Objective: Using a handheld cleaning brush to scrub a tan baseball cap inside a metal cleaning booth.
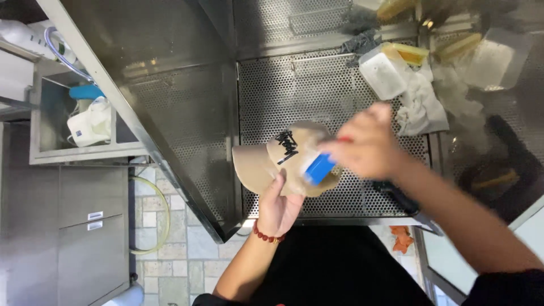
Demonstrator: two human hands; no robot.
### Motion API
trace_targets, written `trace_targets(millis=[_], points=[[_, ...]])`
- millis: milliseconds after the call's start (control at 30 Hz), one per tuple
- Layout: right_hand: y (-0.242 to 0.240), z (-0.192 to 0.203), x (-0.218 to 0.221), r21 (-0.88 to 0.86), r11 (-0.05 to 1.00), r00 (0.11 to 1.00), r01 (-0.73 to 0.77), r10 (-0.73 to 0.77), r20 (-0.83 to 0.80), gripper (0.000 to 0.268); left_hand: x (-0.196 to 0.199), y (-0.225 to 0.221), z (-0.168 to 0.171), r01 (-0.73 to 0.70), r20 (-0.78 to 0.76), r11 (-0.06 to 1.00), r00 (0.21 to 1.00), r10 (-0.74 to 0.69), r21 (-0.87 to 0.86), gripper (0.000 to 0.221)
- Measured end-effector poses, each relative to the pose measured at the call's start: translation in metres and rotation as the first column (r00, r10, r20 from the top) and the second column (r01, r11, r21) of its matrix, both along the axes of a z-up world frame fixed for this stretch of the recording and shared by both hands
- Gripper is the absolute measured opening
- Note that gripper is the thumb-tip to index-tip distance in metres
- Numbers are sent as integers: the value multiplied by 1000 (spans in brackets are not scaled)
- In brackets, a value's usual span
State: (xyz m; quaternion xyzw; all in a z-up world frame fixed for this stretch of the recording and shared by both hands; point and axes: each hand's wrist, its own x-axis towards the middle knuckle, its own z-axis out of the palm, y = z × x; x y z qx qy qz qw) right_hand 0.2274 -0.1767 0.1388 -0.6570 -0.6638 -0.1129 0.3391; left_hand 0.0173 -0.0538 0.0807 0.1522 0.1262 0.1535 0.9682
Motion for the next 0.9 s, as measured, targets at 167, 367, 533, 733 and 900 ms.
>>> trace_targets(millis=[167, 367, 533, 733, 900], points=[[0, 3, -2, -20, 998, 999, 52, -52, -4, 16, 1, -8, -27, -21, -41, 999, 999, 22, 27, 47], [-6, -20, 7, 21, 997, 994, 76, -78, 74, 19, 8, -11, -14, -60, -155, 997, 986, 67, 50, 44], [-7, -25, -2, 30, 1000, 1000, -1, 1, 6, 25, 10, -13, -2, -110, -225, 993, 967, 117, 43, 43], [-5, -26, -3, 65, 996, 998, 54, -52, -35, 26, 15, -11, -7, -111, -204, 994, 973, 110, 2, 43], [-14, -50, 14, 6, 978, 978, 210, -210, 12, 30, 15, -13, -19, -114, -205, 993, 972, 112, 2, 41]])
